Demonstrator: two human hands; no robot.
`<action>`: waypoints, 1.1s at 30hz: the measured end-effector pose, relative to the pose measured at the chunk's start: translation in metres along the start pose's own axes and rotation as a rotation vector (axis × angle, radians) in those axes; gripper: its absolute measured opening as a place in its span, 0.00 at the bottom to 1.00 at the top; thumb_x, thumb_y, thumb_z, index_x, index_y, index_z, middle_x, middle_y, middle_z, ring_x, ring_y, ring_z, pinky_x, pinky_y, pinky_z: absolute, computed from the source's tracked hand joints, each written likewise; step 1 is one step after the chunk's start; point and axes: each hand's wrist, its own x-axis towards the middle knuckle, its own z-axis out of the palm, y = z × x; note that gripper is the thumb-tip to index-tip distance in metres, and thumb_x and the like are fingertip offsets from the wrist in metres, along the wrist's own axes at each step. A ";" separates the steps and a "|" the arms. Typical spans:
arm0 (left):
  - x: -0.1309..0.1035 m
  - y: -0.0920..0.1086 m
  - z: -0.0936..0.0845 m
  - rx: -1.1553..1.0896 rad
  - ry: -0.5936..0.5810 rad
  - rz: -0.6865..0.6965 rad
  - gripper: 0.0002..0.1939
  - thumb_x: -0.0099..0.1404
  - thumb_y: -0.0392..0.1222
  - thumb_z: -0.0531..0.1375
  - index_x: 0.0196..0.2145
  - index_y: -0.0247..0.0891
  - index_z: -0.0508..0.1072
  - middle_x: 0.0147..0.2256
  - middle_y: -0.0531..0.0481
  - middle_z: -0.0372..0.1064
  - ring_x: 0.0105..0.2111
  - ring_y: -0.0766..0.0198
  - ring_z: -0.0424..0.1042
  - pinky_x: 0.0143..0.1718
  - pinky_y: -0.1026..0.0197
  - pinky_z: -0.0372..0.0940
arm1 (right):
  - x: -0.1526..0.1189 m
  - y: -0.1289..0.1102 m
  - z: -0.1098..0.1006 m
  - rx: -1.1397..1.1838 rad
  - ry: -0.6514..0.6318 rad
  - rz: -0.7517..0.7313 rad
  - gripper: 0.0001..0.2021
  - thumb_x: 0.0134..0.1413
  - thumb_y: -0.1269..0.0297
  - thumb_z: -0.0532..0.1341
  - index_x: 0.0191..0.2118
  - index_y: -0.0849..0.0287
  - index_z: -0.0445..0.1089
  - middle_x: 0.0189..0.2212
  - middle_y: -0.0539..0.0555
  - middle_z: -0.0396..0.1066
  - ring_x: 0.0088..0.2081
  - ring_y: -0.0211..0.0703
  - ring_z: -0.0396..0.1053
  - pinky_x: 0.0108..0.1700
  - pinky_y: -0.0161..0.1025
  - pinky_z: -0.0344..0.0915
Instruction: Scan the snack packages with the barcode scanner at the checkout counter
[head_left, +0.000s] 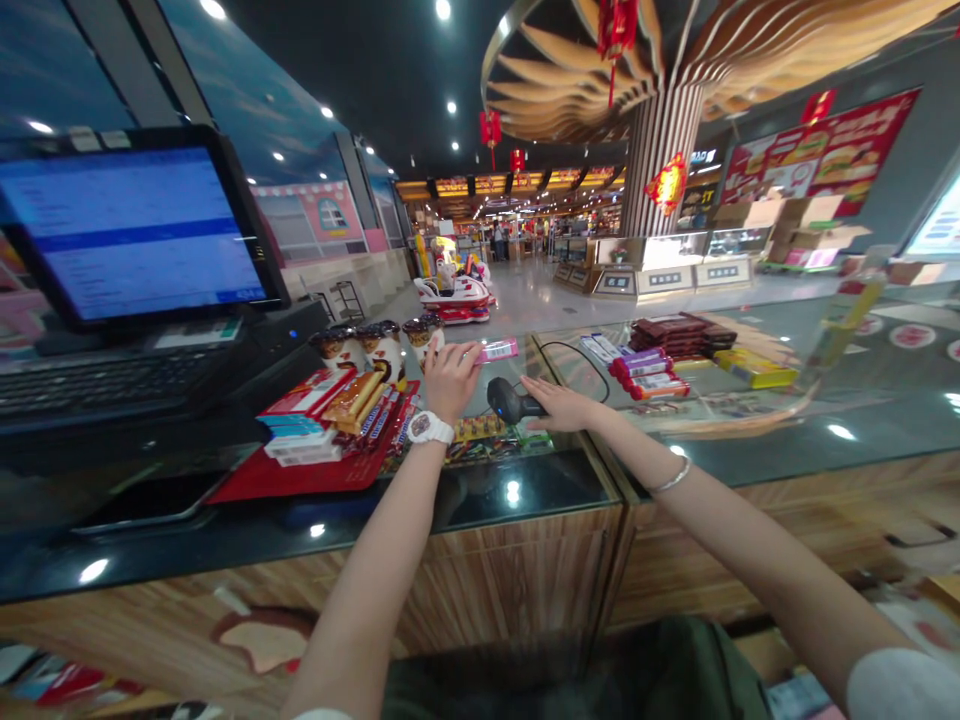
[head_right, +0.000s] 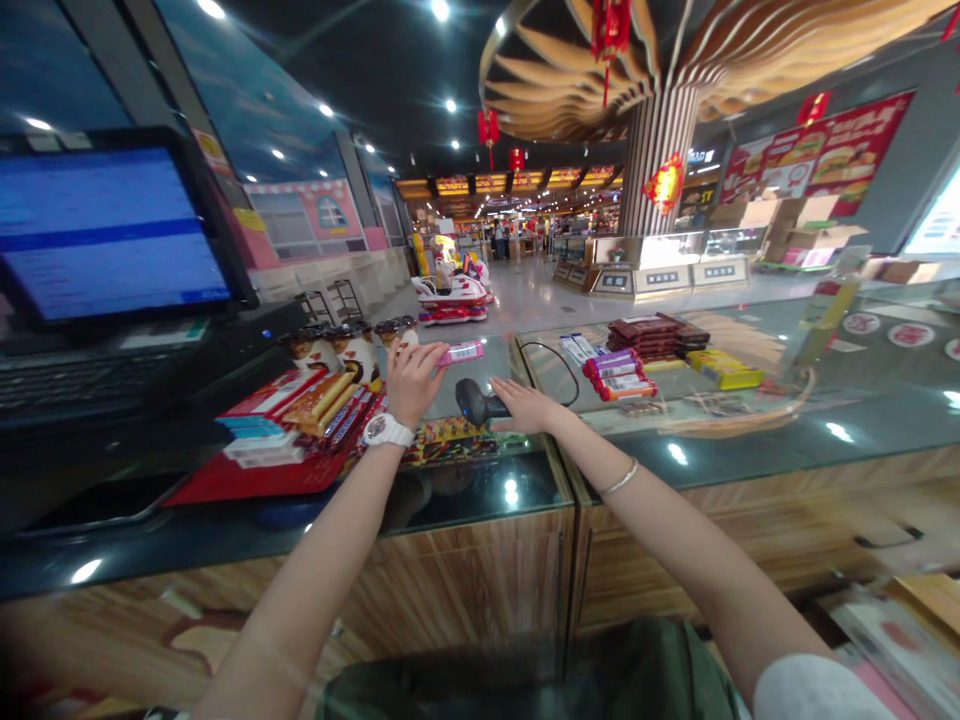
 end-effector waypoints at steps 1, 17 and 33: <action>0.000 0.000 0.001 0.002 0.005 0.002 0.17 0.69 0.41 0.55 0.53 0.44 0.73 0.50 0.48 0.75 0.50 0.53 0.70 0.67 0.40 0.46 | 0.000 0.000 0.000 -0.013 0.002 -0.008 0.44 0.56 0.47 0.62 0.71 0.62 0.44 0.69 0.67 0.47 0.69 0.58 0.49 0.65 0.55 0.55; -0.002 -0.004 0.002 0.005 0.002 -0.010 0.16 0.69 0.41 0.55 0.53 0.44 0.73 0.50 0.47 0.75 0.50 0.53 0.70 0.67 0.40 0.47 | 0.003 -0.012 -0.007 -0.062 0.056 -0.099 0.32 0.53 0.68 0.64 0.64 0.66 0.59 0.52 0.67 0.73 0.50 0.52 0.73 0.51 0.43 0.68; -0.004 -0.007 0.003 0.030 0.038 -0.028 0.16 0.68 0.40 0.55 0.53 0.46 0.73 0.50 0.49 0.75 0.49 0.53 0.71 0.66 0.41 0.49 | -0.014 -0.035 -0.056 -0.038 0.374 0.021 0.18 0.51 0.62 0.61 0.48 0.60 0.72 0.44 0.59 0.77 0.45 0.54 0.75 0.45 0.41 0.67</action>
